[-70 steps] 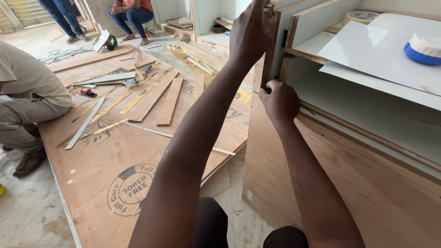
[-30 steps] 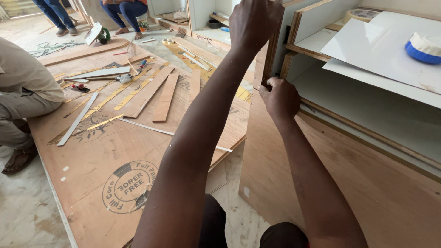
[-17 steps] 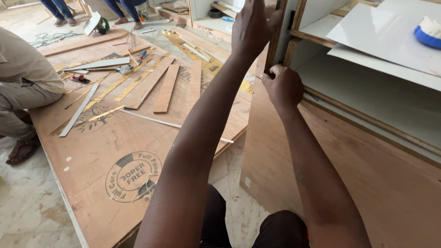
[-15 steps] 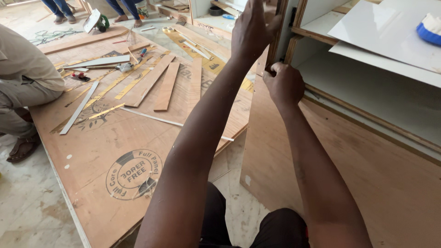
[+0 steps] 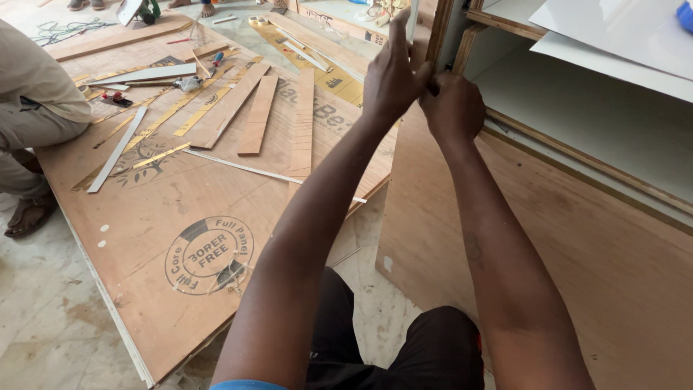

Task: The person holds a white plastic strip, then kneels to apply a thin wooden edge band to the corner of a wooden cabinet frame. They press the strip along the edge and smooth it down by hand.

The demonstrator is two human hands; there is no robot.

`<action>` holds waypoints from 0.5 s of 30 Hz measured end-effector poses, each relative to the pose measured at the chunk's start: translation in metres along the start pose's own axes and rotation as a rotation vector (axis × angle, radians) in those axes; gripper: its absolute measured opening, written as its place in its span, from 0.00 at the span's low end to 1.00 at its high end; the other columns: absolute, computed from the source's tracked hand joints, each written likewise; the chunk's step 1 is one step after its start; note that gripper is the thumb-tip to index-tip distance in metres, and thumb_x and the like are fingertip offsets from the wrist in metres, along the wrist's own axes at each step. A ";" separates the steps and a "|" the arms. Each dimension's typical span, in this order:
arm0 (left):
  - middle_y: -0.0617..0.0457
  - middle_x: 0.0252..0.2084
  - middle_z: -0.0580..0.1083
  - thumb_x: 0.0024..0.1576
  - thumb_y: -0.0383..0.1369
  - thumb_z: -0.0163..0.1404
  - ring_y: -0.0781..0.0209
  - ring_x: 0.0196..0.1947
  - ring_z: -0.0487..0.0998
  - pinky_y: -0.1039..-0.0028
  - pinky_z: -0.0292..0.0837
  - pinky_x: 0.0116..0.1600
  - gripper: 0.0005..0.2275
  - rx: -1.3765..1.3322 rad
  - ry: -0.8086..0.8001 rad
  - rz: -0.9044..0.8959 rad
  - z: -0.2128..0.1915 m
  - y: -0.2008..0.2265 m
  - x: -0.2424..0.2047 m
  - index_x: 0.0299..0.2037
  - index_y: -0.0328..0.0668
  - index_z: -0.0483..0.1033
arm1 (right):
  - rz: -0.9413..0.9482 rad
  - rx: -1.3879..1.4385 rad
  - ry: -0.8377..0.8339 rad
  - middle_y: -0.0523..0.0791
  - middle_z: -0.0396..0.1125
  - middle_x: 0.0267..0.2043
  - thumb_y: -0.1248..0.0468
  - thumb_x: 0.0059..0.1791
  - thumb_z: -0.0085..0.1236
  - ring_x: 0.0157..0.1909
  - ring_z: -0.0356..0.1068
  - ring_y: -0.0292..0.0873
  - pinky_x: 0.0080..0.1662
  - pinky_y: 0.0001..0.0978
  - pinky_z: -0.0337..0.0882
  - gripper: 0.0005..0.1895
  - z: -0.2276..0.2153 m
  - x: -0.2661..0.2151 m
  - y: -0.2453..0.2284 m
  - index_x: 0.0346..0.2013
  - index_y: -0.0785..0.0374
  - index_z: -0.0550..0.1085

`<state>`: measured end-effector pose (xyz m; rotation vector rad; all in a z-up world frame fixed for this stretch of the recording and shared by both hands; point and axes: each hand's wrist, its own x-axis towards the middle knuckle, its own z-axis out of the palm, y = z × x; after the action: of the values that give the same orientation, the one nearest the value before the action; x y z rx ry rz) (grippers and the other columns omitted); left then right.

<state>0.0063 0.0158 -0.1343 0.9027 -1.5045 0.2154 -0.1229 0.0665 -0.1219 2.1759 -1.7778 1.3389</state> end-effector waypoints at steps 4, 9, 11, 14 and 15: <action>0.51 0.27 0.75 0.56 0.39 0.57 0.51 0.25 0.80 0.59 0.75 0.31 0.20 0.086 0.011 -0.031 0.008 -0.006 0.049 0.52 0.42 0.64 | 0.011 -0.055 0.020 0.49 0.76 0.34 0.52 0.45 0.69 0.34 0.76 0.53 0.37 0.48 0.75 0.14 0.004 0.004 0.000 0.37 0.57 0.83; 0.46 0.26 0.78 0.55 0.46 0.57 0.46 0.28 0.82 0.56 0.76 0.33 0.14 0.152 0.024 -0.034 0.017 0.000 0.077 0.35 0.43 0.77 | 0.001 -0.042 -0.030 0.48 0.77 0.36 0.52 0.48 0.67 0.36 0.77 0.49 0.39 0.45 0.76 0.14 0.003 0.003 0.004 0.41 0.58 0.83; 0.44 0.26 0.78 0.53 0.47 0.58 0.44 0.29 0.82 0.56 0.77 0.33 0.16 0.161 0.085 -0.024 0.018 0.000 0.069 0.33 0.41 0.77 | -0.001 -0.019 -0.026 0.48 0.77 0.36 0.53 0.48 0.67 0.36 0.77 0.49 0.39 0.45 0.75 0.13 0.005 0.001 0.004 0.40 0.58 0.83; 0.44 0.32 0.79 0.56 0.44 0.57 0.42 0.33 0.83 0.53 0.78 0.38 0.16 0.189 0.057 -0.091 0.018 -0.001 0.051 0.41 0.41 0.72 | 0.016 0.002 -0.009 0.47 0.77 0.35 0.54 0.48 0.67 0.34 0.77 0.48 0.37 0.45 0.75 0.12 0.004 0.001 0.004 0.40 0.57 0.83; 0.43 0.35 0.79 0.56 0.43 0.56 0.42 0.34 0.83 0.54 0.78 0.38 0.17 0.168 0.060 -0.068 0.016 0.000 0.044 0.46 0.41 0.69 | 0.032 0.009 -0.027 0.47 0.77 0.35 0.54 0.48 0.67 0.34 0.77 0.48 0.36 0.45 0.75 0.12 0.003 0.001 0.004 0.40 0.57 0.83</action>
<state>-0.0011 -0.0117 -0.0971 1.0708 -1.4128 0.3199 -0.1247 0.0627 -0.1256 2.1891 -1.8276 1.3336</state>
